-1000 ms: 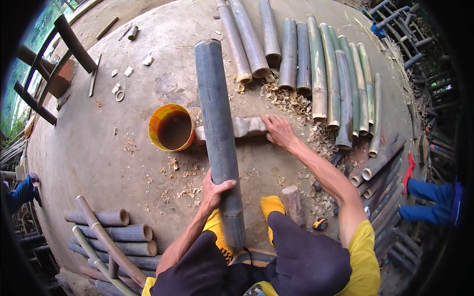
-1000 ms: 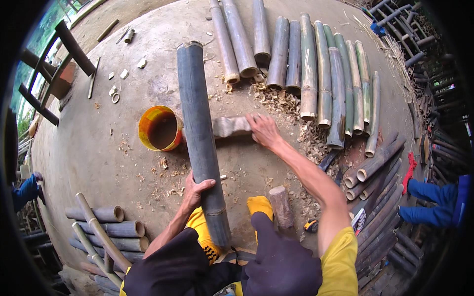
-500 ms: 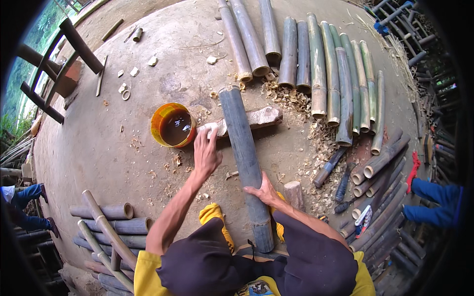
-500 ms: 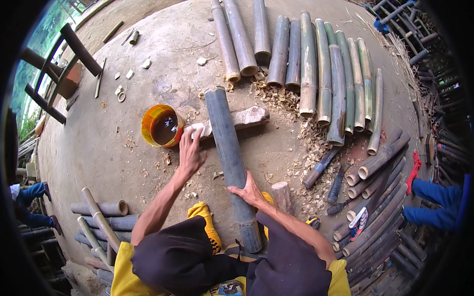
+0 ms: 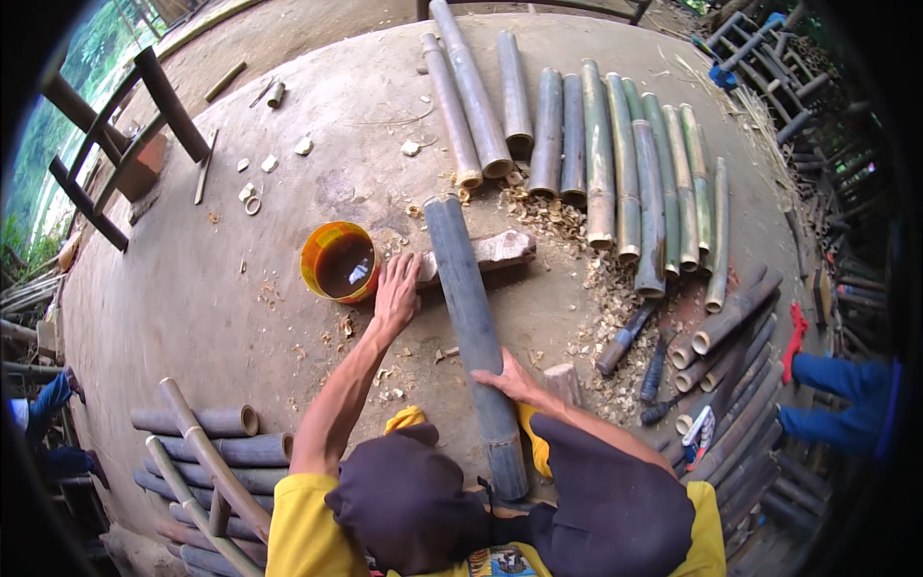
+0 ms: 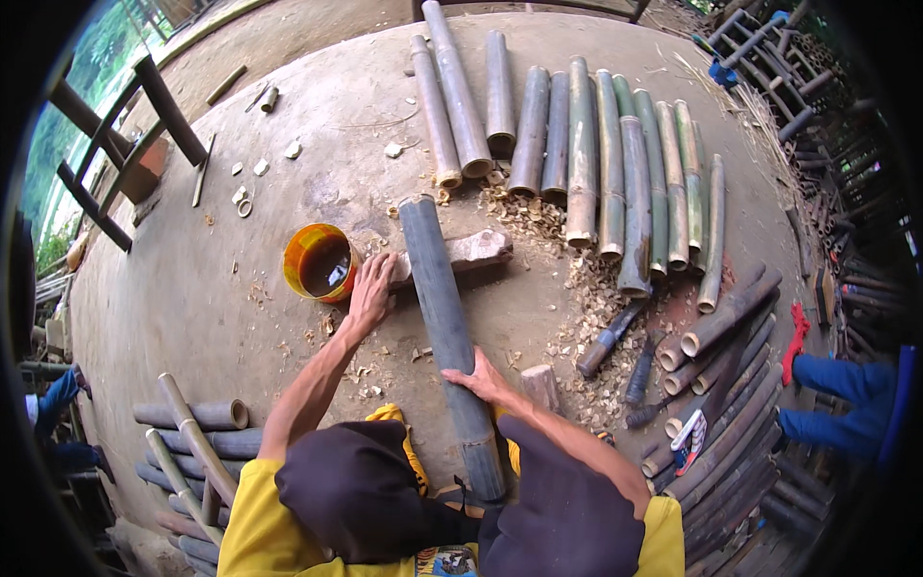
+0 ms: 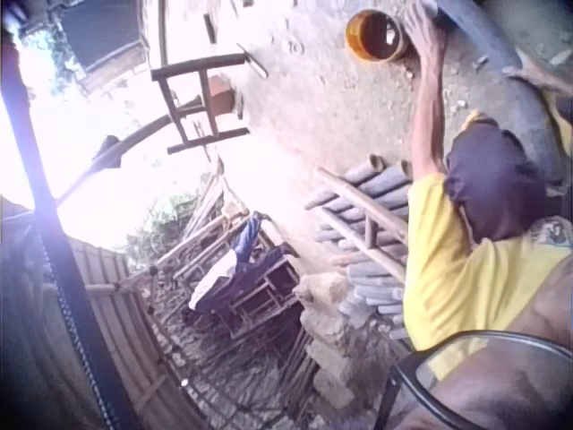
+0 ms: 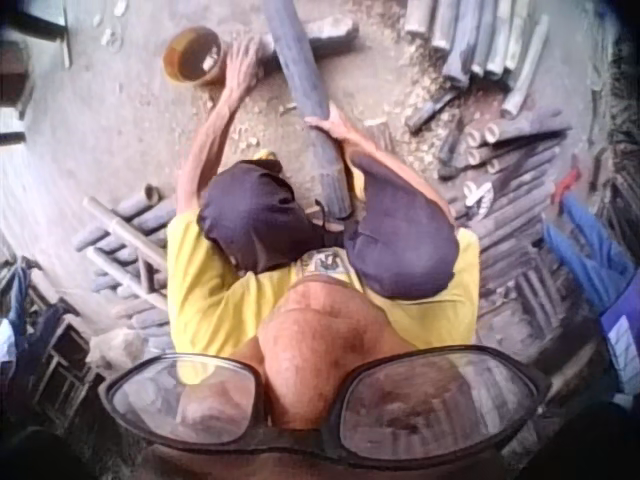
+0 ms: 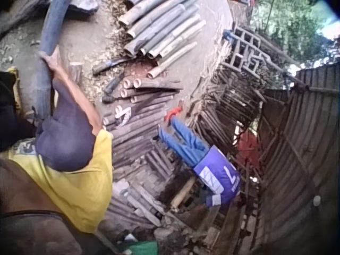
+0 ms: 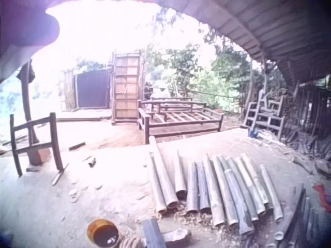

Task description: The person constructs a bamboo structure by carving a hole into a segment of bamboo using a knife, measuring the bamboo with a tape measure, and fitting other bamboo segments into the carved hole while using a mallet.

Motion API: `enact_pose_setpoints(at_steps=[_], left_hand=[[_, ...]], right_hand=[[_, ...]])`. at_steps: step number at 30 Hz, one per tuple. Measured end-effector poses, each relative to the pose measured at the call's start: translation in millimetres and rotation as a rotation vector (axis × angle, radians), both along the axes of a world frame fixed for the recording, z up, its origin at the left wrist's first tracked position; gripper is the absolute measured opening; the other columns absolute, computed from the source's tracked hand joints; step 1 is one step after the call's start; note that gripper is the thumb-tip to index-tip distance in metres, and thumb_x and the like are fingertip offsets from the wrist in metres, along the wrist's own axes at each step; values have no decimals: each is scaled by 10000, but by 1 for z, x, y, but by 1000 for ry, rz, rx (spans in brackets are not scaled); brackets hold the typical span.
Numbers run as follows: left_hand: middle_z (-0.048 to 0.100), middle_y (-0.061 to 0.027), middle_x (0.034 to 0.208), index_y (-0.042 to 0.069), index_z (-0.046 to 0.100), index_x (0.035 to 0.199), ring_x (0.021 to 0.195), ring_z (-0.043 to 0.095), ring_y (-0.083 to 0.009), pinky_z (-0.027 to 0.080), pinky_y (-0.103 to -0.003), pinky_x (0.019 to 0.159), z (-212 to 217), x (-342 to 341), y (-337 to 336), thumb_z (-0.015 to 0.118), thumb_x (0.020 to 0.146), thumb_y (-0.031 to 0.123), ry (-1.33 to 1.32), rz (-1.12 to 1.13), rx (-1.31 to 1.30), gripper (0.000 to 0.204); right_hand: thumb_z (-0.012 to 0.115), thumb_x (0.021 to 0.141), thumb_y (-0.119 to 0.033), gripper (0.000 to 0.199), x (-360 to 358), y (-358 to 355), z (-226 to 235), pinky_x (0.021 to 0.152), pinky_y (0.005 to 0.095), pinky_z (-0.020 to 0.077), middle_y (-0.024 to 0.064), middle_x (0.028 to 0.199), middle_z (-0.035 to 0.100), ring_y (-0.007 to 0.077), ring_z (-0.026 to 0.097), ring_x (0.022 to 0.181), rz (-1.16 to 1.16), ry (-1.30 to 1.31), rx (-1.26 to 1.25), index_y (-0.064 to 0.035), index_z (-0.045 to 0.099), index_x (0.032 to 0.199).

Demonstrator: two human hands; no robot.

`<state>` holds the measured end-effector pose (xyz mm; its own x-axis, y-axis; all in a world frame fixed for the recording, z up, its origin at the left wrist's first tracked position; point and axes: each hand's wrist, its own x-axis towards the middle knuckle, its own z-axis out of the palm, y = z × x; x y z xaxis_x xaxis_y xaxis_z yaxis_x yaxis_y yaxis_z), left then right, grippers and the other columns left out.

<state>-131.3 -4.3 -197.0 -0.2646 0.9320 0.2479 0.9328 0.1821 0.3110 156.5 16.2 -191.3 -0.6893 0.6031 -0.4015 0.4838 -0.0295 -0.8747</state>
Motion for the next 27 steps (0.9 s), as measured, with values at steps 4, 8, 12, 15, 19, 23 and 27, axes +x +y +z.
enact_pose_setpoints(at_steps=[4, 8, 12, 15, 19, 23, 27], left_hand=[[449, -151, 1251, 88, 447, 1272, 1168, 436, -328, 363, -398, 999, 42, 55, -93, 660, 657, 33, -500, 51, 93, 653], [540, -146, 1102, 63, 570, 1115, 1093, 494, -331, 397, -396, 952, 26, 61, -269, 691, 671, 74, -498, 572, 192, 460], [526, -158, 1071, 27, 553, 1089, 1059, 485, -325, 380, -407, 935, 111, 95, -333, 705, 649, 47, -248, 1022, 305, 467], [492, -147, 1086, 45, 452, 1165, 1050, 456, -348, 384, -441, 906, 149, 65, -405, 803, 584, 203, 149, 1456, 60, 697], [538, -245, 1123, -21, 402, 1204, 1035, 543, -402, 446, -453, 897, 138, 39, -496, 806, 581, 267, -375, 1652, -106, 796], [604, -290, 1023, -77, 480, 1100, 953, 611, -396, 488, -439, 850, 108, 21, -523, 785, 528, 249, -688, 1614, -156, 726], [628, -173, 908, -56, 556, 1001, 789, 629, -242, 509, -347, 667, 126, 0, -517, 750, 503, 232, -911, 1333, -64, 606]], right_hand=[[694, 783, -411, 718, 31, 19, 48, 793, 345, 501, 168, 976, 627, 253, 625, 912, -2, -166, 35, -19, 406, 1311], [664, 833, -129, 495, 63, 0, 92, 608, 253, 519, 72, 820, 612, 135, 624, 702, -312, 94, -345, -31, 458, 1271], [619, 823, -98, 416, 191, 17, 87, 744, 282, 494, 104, 878, 628, 164, 608, 771, -346, 12, -7, -6, 499, 1211], [615, 814, -90, 402, 195, 13, 94, 719, 278, 490, 100, 866, 623, 158, 599, 751, -355, -87, 21, -2, 508, 1190], [610, 800, -79, 383, 188, 3, 90, 685, 273, 484, 95, 849, 617, 149, 588, 724, -261, -176, 61, 3, 520, 1163], [605, 787, -68, 365, 187, 2, 88, 651, 269, 479, 90, 832, 612, 140, 577, 697, -218, -217, 96, 8, 532, 1136], [600, 774, -57, 347, 186, 13, 94, 618, 264, 473, 85, 815, 606, 131, 566, 670, -191, -228, 188, 14, 544, 1109]])
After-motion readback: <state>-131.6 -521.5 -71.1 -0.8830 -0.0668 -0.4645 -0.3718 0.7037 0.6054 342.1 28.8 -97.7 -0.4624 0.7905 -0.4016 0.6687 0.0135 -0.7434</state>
